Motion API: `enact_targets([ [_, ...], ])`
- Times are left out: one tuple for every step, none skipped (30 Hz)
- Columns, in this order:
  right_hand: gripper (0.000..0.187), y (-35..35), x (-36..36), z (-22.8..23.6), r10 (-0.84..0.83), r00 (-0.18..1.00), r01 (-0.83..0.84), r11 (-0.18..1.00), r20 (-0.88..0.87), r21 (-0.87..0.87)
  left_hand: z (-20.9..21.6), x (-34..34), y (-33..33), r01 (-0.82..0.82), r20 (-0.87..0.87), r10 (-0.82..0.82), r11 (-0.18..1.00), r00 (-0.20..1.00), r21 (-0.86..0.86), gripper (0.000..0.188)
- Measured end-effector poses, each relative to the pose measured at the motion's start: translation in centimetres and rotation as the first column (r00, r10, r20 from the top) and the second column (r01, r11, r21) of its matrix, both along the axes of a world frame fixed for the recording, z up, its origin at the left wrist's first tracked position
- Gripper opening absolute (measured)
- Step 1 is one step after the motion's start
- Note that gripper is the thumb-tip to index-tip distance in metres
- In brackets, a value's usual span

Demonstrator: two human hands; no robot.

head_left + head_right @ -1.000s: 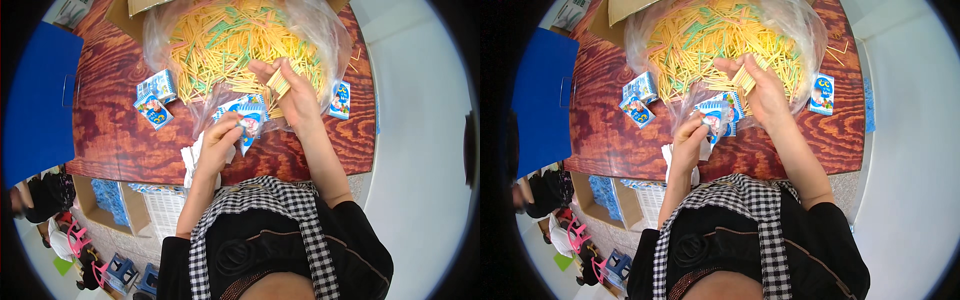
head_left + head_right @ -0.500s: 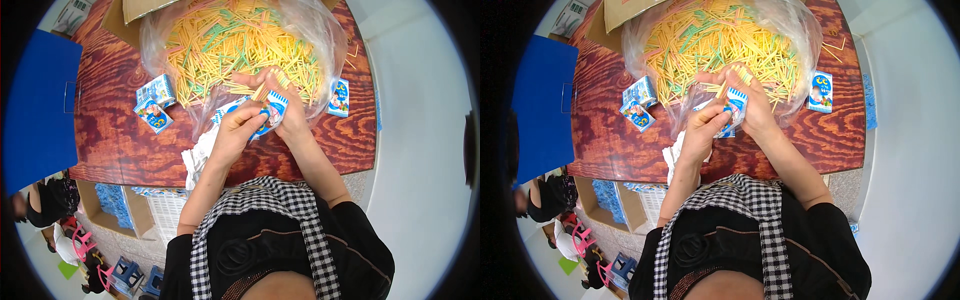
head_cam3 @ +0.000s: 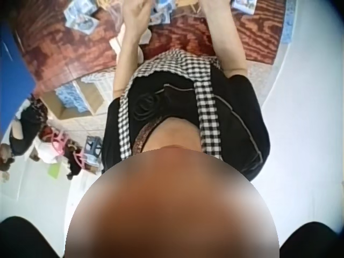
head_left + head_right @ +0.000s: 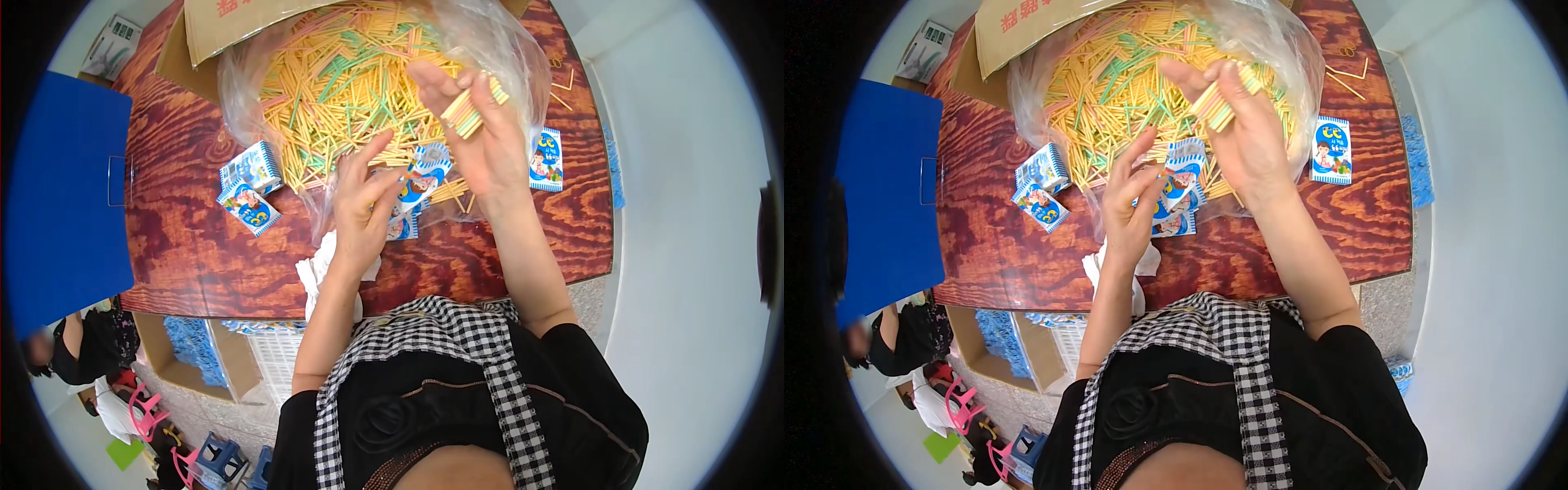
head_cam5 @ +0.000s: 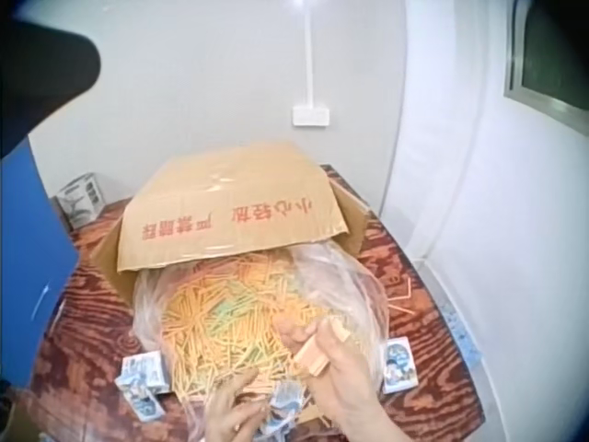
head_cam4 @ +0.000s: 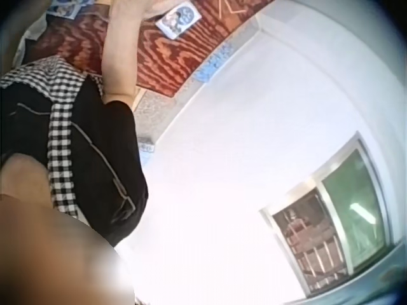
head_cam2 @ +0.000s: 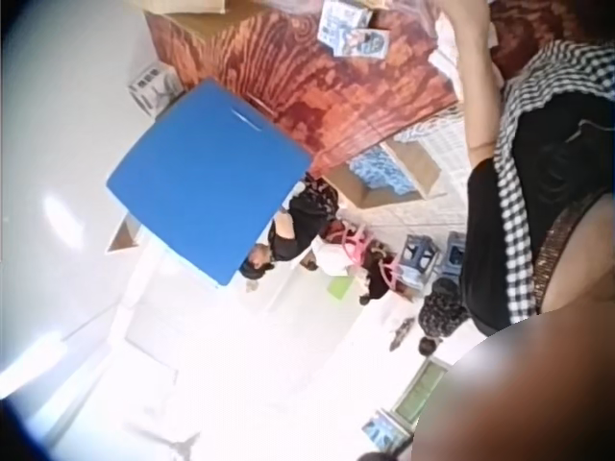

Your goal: Opening small blue product packets and placing the contents into a pile of yellow shredded filler material.

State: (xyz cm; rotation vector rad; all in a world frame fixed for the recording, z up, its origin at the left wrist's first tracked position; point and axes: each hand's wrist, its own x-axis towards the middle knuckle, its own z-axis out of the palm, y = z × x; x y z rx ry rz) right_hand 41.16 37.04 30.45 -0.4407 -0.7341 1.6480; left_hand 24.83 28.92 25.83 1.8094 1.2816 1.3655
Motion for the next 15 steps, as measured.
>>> enact_targets([
  [0.027,-0.2,-0.5,0.1,0.042,0.999,-0.042,0.999,-0.004,-0.004,0.2,0.1,-0.3,0.000,-0.001,0.000,1.000,1.000,0.000,0.015],
  [0.028,-0.5,-1.0,0.3,0.084,0.996,-0.084,0.996,-0.007,-0.007,0.6,0.4,-0.6,0.021,0.097,-0.014,0.997,0.995,-0.072,0.015],
  [0.028,-1.1,-1.4,0.7,0.089,0.996,-0.088,0.996,0.018,-0.026,0.9,0.7,-0.8,0.050,0.196,-0.021,0.989,0.980,-0.141,0.015],
  [0.028,-1.5,-1.7,0.8,0.092,0.996,-0.092,0.995,0.019,-0.023,1.1,0.9,-1.0,0.046,0.197,-0.018,0.989,0.980,-0.139,0.015],
  [0.028,-1.8,-1.8,0.7,0.125,0.992,-0.125,0.992,-0.002,-0.022,1.3,1.1,-1.2,0.054,0.283,-0.004,0.983,0.959,-0.173,0.015],
  [0.028,-2.1,-1.9,0.5,0.157,0.987,-0.158,0.987,-0.021,-0.020,1.4,1.2,-1.3,0.067,0.366,0.014,0.976,0.930,-0.205,0.016],
  [0.027,-2.6,-2.0,0.2,0.169,0.983,-0.174,0.981,-0.069,-0.080,1.2,1.3,-1.5,0.063,0.369,0.017,0.977,0.929,-0.204,0.016],
  [0.027,-3.0,-1.9,-0.1,0.173,0.983,-0.178,0.981,-0.066,-0.080,0.8,1.4,-1.7,0.077,0.425,0.017,0.976,0.905,-0.204,0.016],
  [0.027,-3.4,-1.7,-0.3,0.172,0.983,-0.178,0.978,-0.060,-0.108,0.4,1.4,-1.8,0.092,0.479,0.017,0.975,0.877,-0.203,0.017],
  [0.027,-3.6,-1.5,-0.4,0.171,0.984,-0.177,0.975,-0.054,-0.136,0.2,1.4,-2.1,0.090,0.482,0.019,0.975,0.876,-0.204,0.017],
  [0.027,-3.6,-1.4,-0.4,0.173,0.984,-0.178,0.974,-0.051,-0.138,0.1,1.2,-2.3,0.094,0.417,-0.009,0.979,0.909,-0.182,0.017],
  [0.027,-3.6,-1.4,-0.4,0.153,0.986,-0.161,0.977,-0.066,-0.136,-0.1,1.1,-2.5,0.098,0.349,-0.037,0.982,0.936,-0.160,0.017],
  [0.028,-3.6,-1.4,-0.3,0.130,0.988,-0.140,0.981,-0.080,-0.134,-0.3,1.2,-2.6,0.117,0.380,-0.042,0.977,0.924,-0.176,0.016],
  [0.028,-3.6,-1.4,-0.2,0.129,0.989,-0.139,0.981,-0.079,-0.134,-0.4,1.2,-2.7,0.119,0.382,-0.044,0.977,0.923,-0.176,0.016],
  [0.027,-3.5,-1.4,0.1,0.151,0.987,-0.155,0.984,-0.050,-0.092,-0.3,1.2,-2.8,0.137,0.402,-0.050,0.972,0.914,-0.193,0.016],
])
